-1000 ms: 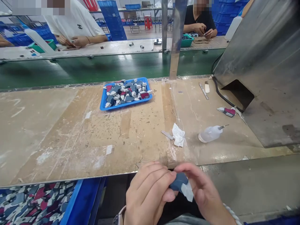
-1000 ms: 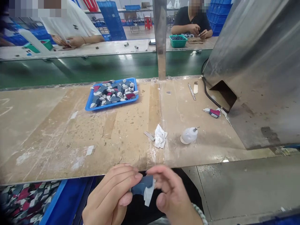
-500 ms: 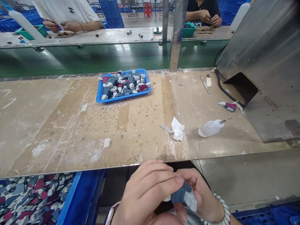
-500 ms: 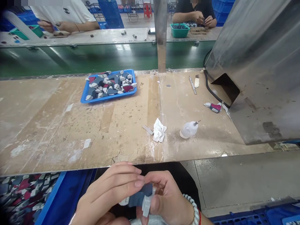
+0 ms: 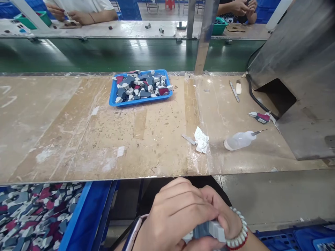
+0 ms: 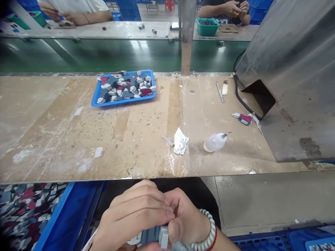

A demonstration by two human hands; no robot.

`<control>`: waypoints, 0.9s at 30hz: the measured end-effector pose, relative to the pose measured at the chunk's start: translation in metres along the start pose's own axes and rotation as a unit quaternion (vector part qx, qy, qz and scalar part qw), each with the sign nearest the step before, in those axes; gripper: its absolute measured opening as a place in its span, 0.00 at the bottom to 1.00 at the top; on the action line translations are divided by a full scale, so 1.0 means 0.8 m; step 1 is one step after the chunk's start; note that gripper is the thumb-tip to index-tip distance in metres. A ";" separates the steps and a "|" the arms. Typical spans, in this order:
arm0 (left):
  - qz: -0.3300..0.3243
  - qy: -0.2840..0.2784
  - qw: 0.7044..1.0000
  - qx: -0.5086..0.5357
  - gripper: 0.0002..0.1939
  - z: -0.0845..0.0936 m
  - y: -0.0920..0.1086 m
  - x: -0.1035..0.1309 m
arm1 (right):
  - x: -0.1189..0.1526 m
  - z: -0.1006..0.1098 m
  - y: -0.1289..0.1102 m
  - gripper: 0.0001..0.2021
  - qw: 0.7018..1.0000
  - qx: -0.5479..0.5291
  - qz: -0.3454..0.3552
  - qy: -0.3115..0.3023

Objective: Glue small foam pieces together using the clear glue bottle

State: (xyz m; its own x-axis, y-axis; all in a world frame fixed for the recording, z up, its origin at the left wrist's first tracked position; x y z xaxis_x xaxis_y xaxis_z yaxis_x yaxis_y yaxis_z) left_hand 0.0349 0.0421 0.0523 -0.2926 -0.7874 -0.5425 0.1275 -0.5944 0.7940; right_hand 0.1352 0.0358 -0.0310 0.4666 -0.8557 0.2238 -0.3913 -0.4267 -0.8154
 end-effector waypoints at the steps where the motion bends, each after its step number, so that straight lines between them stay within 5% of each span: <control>1: 0.002 -0.005 1.000 0.004 0.12 -0.001 0.001 0.000 | -0.001 0.000 0.000 0.34 1.000 -0.002 0.004 -0.007; 9: 0.003 0.033 0.999 -0.006 0.09 0.000 -0.003 0.000 | -0.006 -0.002 -0.018 0.29 0.999 0.015 0.030 -0.005; 17: 0.011 0.027 0.996 -0.081 0.07 0.008 -0.023 0.004 | -0.016 0.021 0.001 0.31 0.994 0.015 0.016 0.107; 27: 0.000 0.118 0.992 -0.042 0.10 0.008 -0.020 0.007 | -0.018 0.002 0.000 0.26 0.998 -0.041 -0.006 0.040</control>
State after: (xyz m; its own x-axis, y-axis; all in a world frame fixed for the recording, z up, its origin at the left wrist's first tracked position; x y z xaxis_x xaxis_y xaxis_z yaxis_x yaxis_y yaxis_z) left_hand 0.0255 0.0482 0.0382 -0.0648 -0.7974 -0.6000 0.2089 -0.5988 0.7732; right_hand 0.1295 0.0488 -0.0353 0.4076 -0.8696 0.2787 -0.4512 -0.4572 -0.7664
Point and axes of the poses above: each hand's wrist, its own x-axis away from the middle knuckle, its own z-axis out of the back of the hand, y = z × x, the point moved 5 cm from there along -x, towards the middle knuckle, and after that the axes turned 9 degrees about y, right-handed, at the moved point
